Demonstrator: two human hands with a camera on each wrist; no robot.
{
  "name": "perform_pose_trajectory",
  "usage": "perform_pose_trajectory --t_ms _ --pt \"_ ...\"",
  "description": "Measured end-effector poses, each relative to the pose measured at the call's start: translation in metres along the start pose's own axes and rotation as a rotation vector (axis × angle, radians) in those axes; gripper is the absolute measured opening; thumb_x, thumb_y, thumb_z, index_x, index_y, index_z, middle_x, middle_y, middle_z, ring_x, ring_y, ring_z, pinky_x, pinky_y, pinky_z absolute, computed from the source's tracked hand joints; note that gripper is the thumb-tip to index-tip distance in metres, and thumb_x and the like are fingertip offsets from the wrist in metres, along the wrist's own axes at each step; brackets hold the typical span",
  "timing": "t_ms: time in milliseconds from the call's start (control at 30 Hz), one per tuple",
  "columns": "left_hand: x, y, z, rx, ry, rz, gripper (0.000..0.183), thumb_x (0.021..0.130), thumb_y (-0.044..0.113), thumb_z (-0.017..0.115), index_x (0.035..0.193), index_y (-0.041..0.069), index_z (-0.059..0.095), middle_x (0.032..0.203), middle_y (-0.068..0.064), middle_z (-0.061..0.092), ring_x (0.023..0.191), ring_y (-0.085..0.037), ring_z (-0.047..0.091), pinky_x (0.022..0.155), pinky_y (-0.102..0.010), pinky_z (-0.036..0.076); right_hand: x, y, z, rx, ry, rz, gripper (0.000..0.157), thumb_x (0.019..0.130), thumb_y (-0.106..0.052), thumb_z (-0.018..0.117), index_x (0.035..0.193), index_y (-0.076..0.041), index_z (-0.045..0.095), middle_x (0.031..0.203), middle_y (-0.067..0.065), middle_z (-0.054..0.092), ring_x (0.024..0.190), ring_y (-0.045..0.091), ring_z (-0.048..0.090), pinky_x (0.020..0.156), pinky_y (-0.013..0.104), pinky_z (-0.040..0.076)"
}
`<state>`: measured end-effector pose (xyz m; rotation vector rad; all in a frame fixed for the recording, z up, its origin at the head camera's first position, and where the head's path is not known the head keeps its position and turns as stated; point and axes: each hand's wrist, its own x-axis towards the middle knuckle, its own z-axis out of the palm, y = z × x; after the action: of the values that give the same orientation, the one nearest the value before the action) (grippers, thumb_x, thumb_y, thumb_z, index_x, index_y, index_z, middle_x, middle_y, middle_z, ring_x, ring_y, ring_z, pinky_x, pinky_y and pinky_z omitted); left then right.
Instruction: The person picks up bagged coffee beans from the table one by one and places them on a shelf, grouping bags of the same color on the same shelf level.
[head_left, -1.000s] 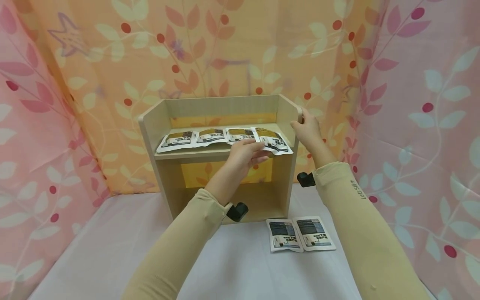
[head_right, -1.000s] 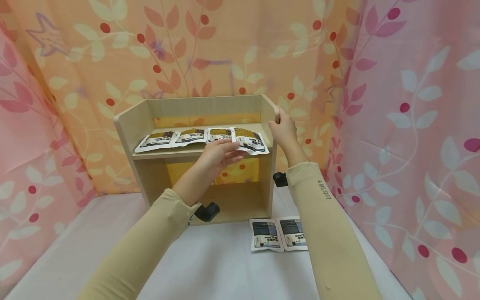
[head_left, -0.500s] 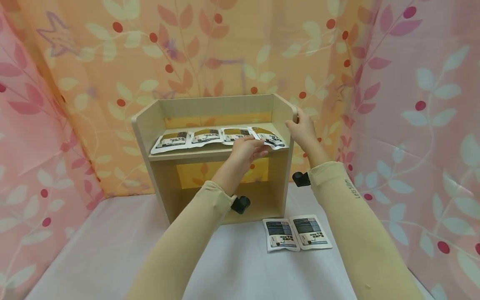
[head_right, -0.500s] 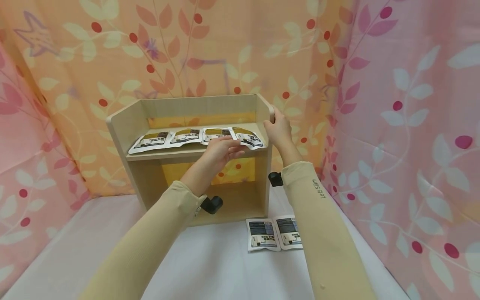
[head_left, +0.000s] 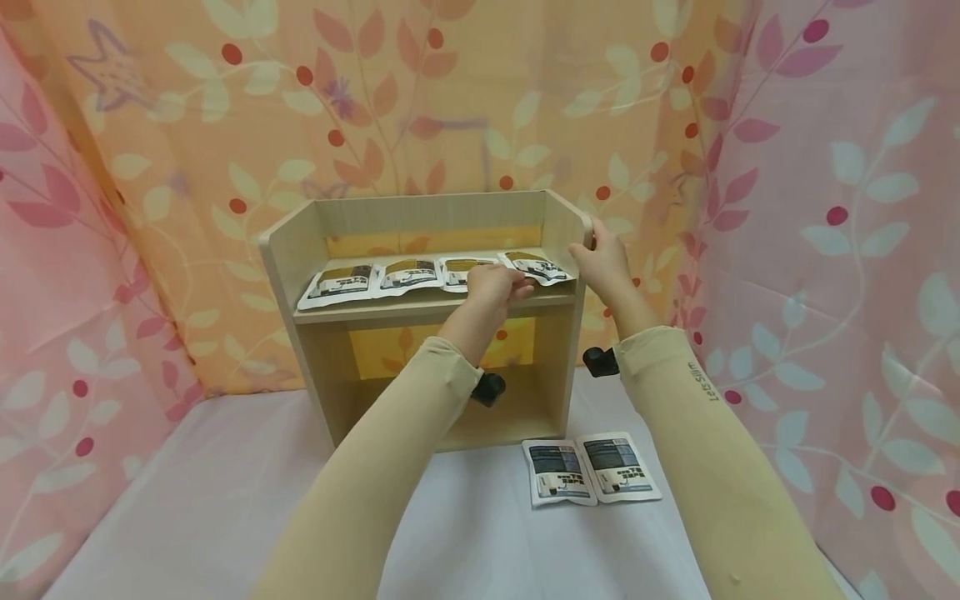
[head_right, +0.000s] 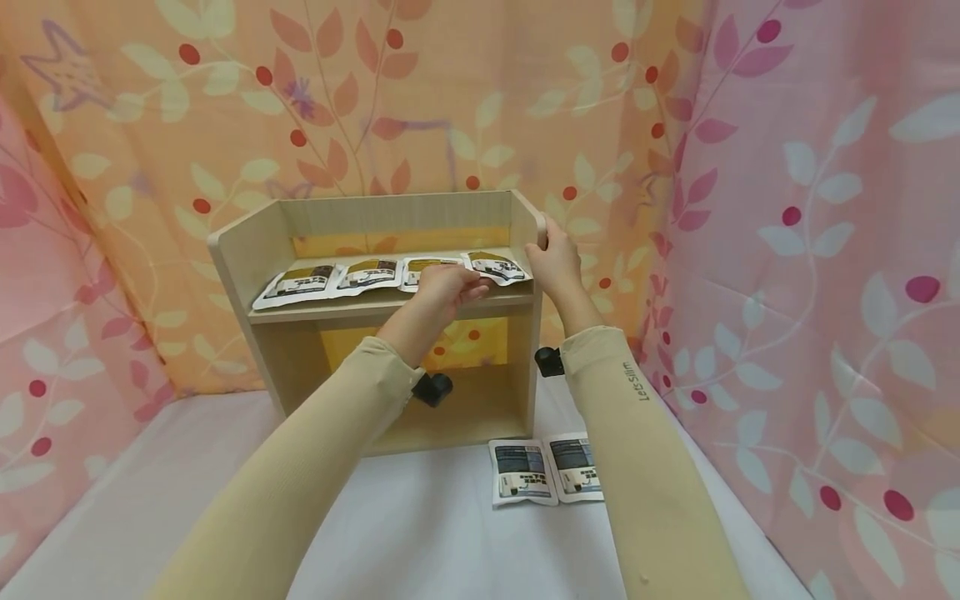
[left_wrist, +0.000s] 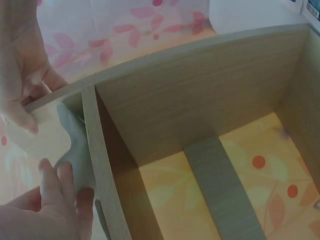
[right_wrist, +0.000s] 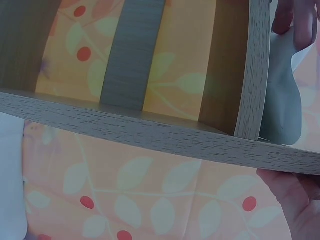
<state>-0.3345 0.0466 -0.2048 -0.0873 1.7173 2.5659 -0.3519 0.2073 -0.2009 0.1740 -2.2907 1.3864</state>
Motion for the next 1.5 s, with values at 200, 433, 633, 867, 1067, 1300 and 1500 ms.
perform_pose_trajectory --t_ms 200,433,633,867,1067,1300,1500 --pt "0.003 -0.003 -0.002 -0.054 0.000 -0.011 0.059 0.093 -0.011 0.050 0.148 -0.005 0.029 0.139 -0.026 0.045 0.111 -0.033 0.062 0.067 -0.020 0.056 0.000 0.002 0.003 -0.001 -0.005 -0.007 0.051 0.095 -0.008 0.050 0.146 -0.006 0.040 0.134 0.025 0.052 0.121 0.036 0.052 0.097 0.050 0.046" --pt "0.003 -0.003 -0.004 -0.013 -0.057 -0.024 0.068 0.097 0.000 0.052 0.152 -0.003 0.012 0.145 -0.028 0.039 0.118 -0.036 0.057 0.092 -0.032 0.051 0.002 0.000 0.007 0.000 -0.017 0.006 0.052 0.096 -0.009 0.050 0.147 -0.007 0.039 0.136 0.024 0.051 0.123 0.035 0.050 0.100 0.049 0.044" --pt "-0.003 0.000 0.004 0.074 -0.108 0.013 0.070 0.097 0.003 0.052 0.152 -0.003 0.008 0.149 -0.027 0.032 0.128 -0.037 0.047 0.097 -0.035 0.048 0.004 -0.001 0.003 0.001 -0.012 0.005 0.052 0.097 -0.010 0.051 0.147 -0.007 0.038 0.138 0.023 0.050 0.125 0.035 0.048 0.102 0.048 0.042" --pt "-0.004 -0.001 0.008 0.294 -0.160 0.013 0.059 0.100 0.009 0.049 0.150 -0.004 0.020 0.149 -0.023 0.035 0.123 -0.036 0.052 0.102 -0.039 0.044 0.005 0.005 -0.002 -0.003 -0.012 -0.006 0.051 0.096 -0.009 0.050 0.146 -0.004 0.038 0.137 0.026 0.049 0.124 0.038 0.049 0.099 0.051 0.044" --pt "-0.003 -0.002 0.004 0.314 -0.132 -0.001 0.060 0.100 0.008 0.049 0.151 -0.002 0.020 0.149 -0.021 0.036 0.119 -0.035 0.056 0.097 -0.037 0.048 0.006 0.005 0.001 0.008 -0.028 -0.015 0.052 0.096 -0.009 0.050 0.146 -0.004 0.038 0.138 0.025 0.048 0.126 0.036 0.048 0.101 0.049 0.043" --pt "-0.013 0.000 -0.005 0.341 -0.091 0.030 0.062 0.099 0.012 0.051 0.154 0.006 0.022 0.144 -0.018 0.046 0.107 -0.032 0.064 0.102 -0.051 0.042 0.007 0.005 0.001 0.013 -0.040 -0.020 0.052 0.096 -0.009 0.049 0.147 -0.004 0.038 0.138 0.025 0.048 0.126 0.035 0.048 0.101 0.049 0.043" --pt "-0.028 -0.001 -0.027 0.285 -0.093 0.130 0.055 0.099 0.004 0.051 0.150 0.002 0.031 0.147 -0.016 0.042 0.113 -0.032 0.061 0.092 -0.041 0.051 0.009 0.009 -0.002 0.009 -0.063 -0.030 0.052 0.098 -0.012 0.049 0.148 -0.004 0.035 0.139 0.026 0.047 0.126 0.038 0.047 0.101 0.052 0.042"
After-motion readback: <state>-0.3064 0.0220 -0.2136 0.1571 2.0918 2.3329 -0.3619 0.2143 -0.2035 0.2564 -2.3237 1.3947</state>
